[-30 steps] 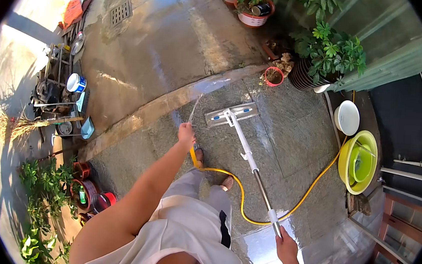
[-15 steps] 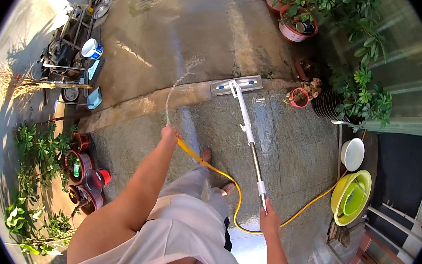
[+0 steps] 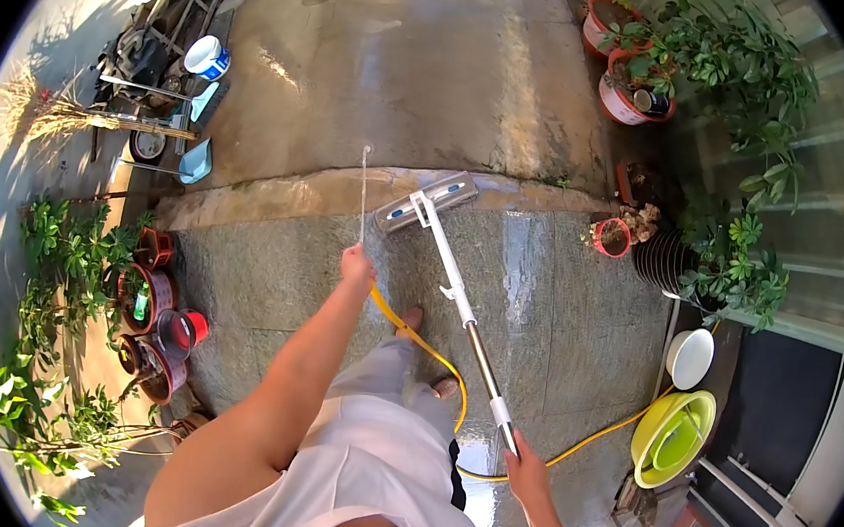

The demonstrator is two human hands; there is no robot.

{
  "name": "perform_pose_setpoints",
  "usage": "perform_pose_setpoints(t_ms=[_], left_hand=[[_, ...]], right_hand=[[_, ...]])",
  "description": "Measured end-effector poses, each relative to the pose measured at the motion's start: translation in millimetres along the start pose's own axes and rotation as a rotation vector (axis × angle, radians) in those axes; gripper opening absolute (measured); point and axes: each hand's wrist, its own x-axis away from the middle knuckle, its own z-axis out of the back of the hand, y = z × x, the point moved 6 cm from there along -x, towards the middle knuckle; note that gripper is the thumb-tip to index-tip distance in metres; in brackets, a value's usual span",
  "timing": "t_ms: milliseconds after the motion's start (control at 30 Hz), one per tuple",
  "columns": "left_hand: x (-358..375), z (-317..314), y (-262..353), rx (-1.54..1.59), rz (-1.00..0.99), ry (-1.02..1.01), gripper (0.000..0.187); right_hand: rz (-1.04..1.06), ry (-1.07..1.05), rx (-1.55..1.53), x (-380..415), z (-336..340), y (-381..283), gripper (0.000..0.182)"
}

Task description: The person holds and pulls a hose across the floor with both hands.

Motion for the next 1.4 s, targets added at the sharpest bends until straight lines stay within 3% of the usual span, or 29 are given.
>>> perform_pose_setpoints(t_ms=[33, 67, 267, 333, 533, 633, 867, 1033, 1167, 1300, 1400], left_hand=[[5.0, -1.8, 4.2, -0.011, -0.005, 0.0, 0.023], [7.4, -2.3, 8.0, -0.023, -0.011, 0.001, 0.023], [-3.3, -6.1, 57.0, 0.01, -0.131, -0.035, 0.025], [-5.2, -5.6, 80.9, -0.028, -0.137, -0.034, 0.025], [7.7, 5.5, 92.1, 0.031, -0.098, -0.042, 0.025], [25.8, 6.7, 87.5, 0.045, -0.045, -0.056, 0.025], [28.6, -1.8, 80.5, 0.039, 0.028, -0.056, 0.025], [5.2, 1.1, 96.2, 0.063, 0.059, -0.009, 0.025], [-38.7, -2.3, 121.6, 0.055, 0.063, -0.009, 0.024], [-75.8, -10.6, 155.5, 0.086, 0.073, -0.029, 0.024], [-96.4, -13.6, 185.8, 0.068, 0.101, -0.023, 0.025]], right_hand=[[0.014, 0.001, 0.01, -15.9, -3.8, -4.5, 0.05], [0.204, 0.118, 0.037, -40.4, -13.4, 1.4, 0.049], [0.145, 0.109, 0.024, -141.4, -40.9, -36.1, 0.048], [0.04, 0.041, 0.015, -149.8, -39.7, -61.8, 0.05], [0.022, 0.022, 0.101, -151.4, -36.3, -67.4, 0.052], [0.264, 0.188, 0.01, -177.5, -45.3, -20.7, 0.05], [0.28, 0.184, 0.108, -178.4, -19.6, -17.3, 0.049], [0.101, 0.136, 0.217, -171.0, 5.4, -125.2, 0.048], [0.159, 0.189, 0.212, -203.7, 6.0, -191.4, 0.048], [0.218, 0.221, 0.212, -275.7, 5.2, -293.1, 0.046], [0.235, 0.235, 0.224, -338.9, 5.5, -413.3, 0.046]])
